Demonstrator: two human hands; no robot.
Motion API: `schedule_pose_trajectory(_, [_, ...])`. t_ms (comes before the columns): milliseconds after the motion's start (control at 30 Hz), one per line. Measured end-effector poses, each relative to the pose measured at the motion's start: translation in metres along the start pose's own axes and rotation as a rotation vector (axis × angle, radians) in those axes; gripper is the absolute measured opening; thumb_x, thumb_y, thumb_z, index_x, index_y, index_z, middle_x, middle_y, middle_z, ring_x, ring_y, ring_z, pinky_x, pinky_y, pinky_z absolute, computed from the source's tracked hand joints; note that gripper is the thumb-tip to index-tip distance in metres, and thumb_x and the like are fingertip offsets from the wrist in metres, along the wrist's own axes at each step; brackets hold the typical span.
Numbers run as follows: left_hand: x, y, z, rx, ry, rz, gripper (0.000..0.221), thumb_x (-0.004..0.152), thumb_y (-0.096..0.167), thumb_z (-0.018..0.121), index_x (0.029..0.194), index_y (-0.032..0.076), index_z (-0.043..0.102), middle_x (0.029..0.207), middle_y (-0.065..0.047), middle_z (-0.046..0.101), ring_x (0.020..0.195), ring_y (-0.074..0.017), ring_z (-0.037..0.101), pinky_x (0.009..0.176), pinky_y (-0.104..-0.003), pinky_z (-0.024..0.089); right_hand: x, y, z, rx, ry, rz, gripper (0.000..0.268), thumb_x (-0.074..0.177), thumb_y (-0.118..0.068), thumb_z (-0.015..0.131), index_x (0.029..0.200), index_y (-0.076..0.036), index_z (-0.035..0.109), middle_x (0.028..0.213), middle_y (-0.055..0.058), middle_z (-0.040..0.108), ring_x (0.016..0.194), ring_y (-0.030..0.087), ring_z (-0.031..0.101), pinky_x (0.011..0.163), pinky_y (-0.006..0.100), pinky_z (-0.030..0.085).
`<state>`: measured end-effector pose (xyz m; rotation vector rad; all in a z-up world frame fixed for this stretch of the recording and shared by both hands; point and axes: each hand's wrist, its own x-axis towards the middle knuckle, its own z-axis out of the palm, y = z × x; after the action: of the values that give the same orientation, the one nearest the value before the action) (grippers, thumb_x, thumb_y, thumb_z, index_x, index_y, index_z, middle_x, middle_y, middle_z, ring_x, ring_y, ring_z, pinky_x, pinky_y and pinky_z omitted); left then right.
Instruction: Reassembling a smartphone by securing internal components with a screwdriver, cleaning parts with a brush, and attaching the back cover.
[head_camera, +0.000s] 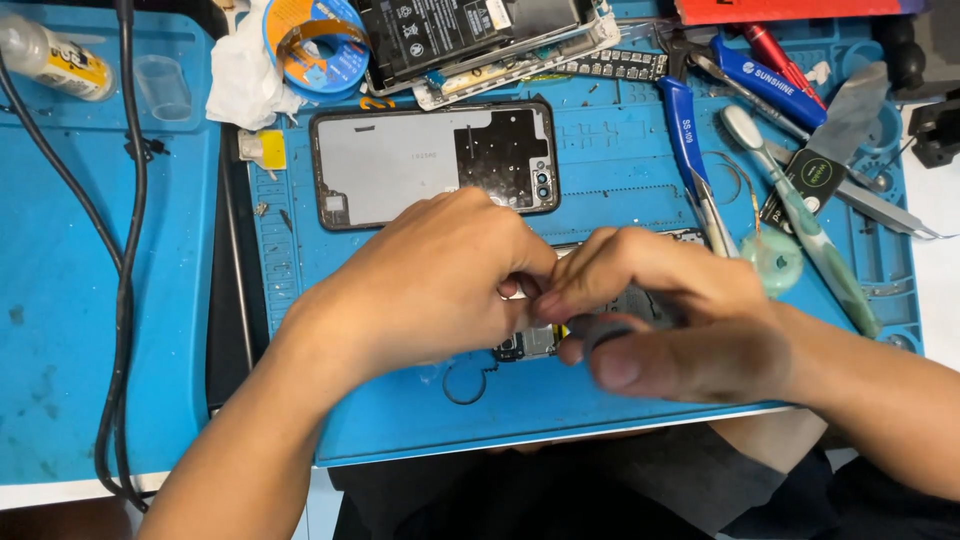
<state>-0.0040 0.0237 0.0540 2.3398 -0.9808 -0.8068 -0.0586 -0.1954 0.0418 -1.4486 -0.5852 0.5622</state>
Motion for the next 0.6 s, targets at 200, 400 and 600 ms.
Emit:
schedule_pose_trajectory(200, [0.001,-0.009,0.004,-0.090,0.131,0.133,0.016,0.075,0.010,0.066,0.080,0.019,0.078,0.060,-0.003,0.068,0.055,-0.0256,0.059,0.056,-0.038,0.042,-0.005,0.014,-0.007,-0.122,0.050,-0.162,0.032,0.097,-0.009,0.065,0.128,-0.012,0.055,0.118,0.020,0.063,0.101,0.029,0.074,0.085,0.031,0.065])
schedule_pose_trajectory(400, [0.002,-0.016,0.010,-0.023,0.206,0.148,0.010,0.077,0.011,0.069,0.087,0.013,0.069,0.076,-0.002,0.065,0.073,-0.0290,0.062,0.064,-0.043,0.045,0.003,0.016,-0.019,-0.254,0.043,-0.384,0.059,0.102,0.010,0.062,0.146,-0.024,0.042,0.121,0.025,0.067,0.120,0.038,0.076,0.102,0.041,0.074])
schedule_pose_trajectory(600, [0.003,-0.018,0.010,0.030,0.180,0.015,0.019,0.088,0.020,0.065,0.100,0.015,0.079,0.091,-0.005,0.070,0.083,-0.0356,0.065,0.064,-0.052,0.047,0.003,0.021,-0.015,-0.453,0.225,-0.473,0.066,0.101,0.016,0.061,0.149,-0.018,0.032,0.115,0.032,0.065,0.114,0.040,0.078,0.096,0.041,0.076])
